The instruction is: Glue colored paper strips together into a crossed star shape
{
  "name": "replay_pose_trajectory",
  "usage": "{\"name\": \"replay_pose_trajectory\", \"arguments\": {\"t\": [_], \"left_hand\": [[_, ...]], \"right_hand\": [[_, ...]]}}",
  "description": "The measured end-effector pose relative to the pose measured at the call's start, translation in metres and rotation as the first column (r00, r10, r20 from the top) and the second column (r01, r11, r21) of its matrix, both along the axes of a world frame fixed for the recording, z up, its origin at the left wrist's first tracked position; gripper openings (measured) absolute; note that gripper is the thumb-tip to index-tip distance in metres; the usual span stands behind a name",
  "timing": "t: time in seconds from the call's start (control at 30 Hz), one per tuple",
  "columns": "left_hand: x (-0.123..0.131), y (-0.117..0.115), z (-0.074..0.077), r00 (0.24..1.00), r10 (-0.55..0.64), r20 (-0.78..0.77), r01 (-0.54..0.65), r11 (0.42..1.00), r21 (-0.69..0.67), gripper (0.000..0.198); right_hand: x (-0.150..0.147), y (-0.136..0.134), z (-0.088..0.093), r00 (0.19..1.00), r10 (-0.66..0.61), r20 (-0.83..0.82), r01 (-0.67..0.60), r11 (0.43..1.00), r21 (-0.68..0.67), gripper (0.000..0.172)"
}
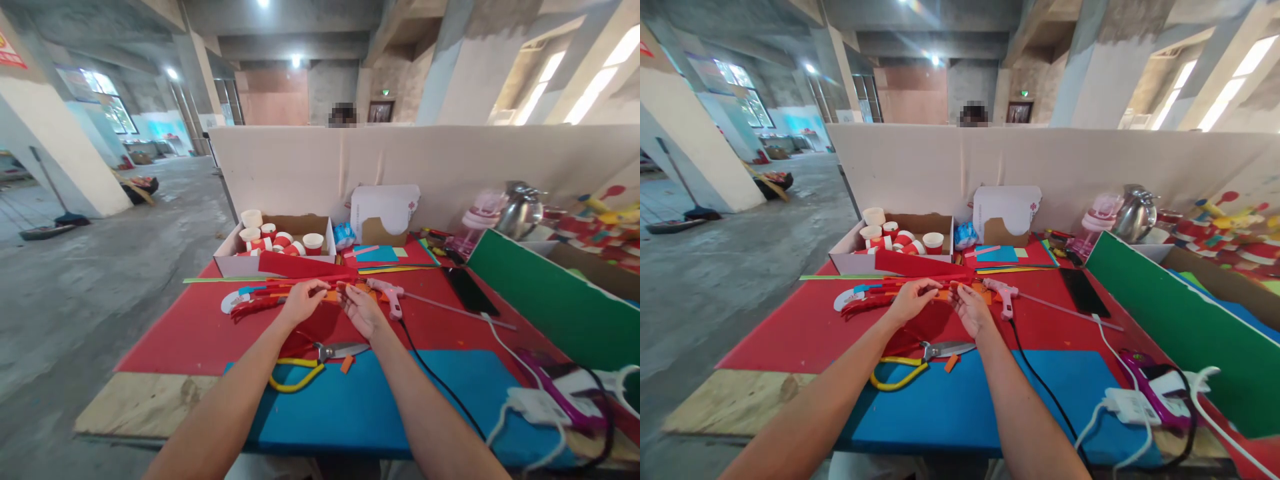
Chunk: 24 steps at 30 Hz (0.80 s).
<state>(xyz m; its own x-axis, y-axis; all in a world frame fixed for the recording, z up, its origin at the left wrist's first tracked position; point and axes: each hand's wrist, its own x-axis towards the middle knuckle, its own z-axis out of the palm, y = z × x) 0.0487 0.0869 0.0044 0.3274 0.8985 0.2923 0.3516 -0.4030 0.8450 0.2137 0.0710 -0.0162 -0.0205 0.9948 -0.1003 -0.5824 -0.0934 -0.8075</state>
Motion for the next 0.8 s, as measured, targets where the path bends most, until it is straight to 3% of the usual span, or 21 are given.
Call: {"name": "replay_pose_trajectory", "arguments": {"t": [0.3,0.5,0.57,0.63,0.73,0.8], "left_hand": [[0.007,-0.006,0.003,0.998,-0.006,-0.07,0.013,0.995,0.1,0.015],[-0.009,0.006,0.003,0.948,0.296,-0.119,-0.277,0.949,0.152,0.02],[-0.012,0.009,-0.001,0.941,0.275,-0.196,-0.236,0.95,0.203,0.019],[-0.012,0.01,-0.006,0.933,0.189,-0.306,-0.114,0.962,0.247,0.023],[-0.009,0.009,-0.012,0.867,0.12,-0.484,0.019,0.962,0.273,0.032],[-0.008,0.008,-0.014,0.826,0.111,-0.552,0.051,0.961,0.27,0.026]], "right_hand": [[-0.003,-0.005,0.004,0.989,0.019,0.147,-0.021,1.0,0.01,0.026],[0.003,-0.004,0.013,0.944,-0.289,0.158,0.278,0.957,0.087,0.032],[0.003,-0.005,0.016,0.94,-0.295,0.172,0.283,0.955,0.092,0.033],[0.002,-0.007,0.018,0.937,-0.277,0.213,0.268,0.961,0.072,0.035],[-0.002,-0.009,0.019,0.94,-0.228,0.253,0.221,0.974,0.053,0.036],[-0.002,-0.01,0.018,0.946,-0.184,0.268,0.179,0.983,0.042,0.036]]}}
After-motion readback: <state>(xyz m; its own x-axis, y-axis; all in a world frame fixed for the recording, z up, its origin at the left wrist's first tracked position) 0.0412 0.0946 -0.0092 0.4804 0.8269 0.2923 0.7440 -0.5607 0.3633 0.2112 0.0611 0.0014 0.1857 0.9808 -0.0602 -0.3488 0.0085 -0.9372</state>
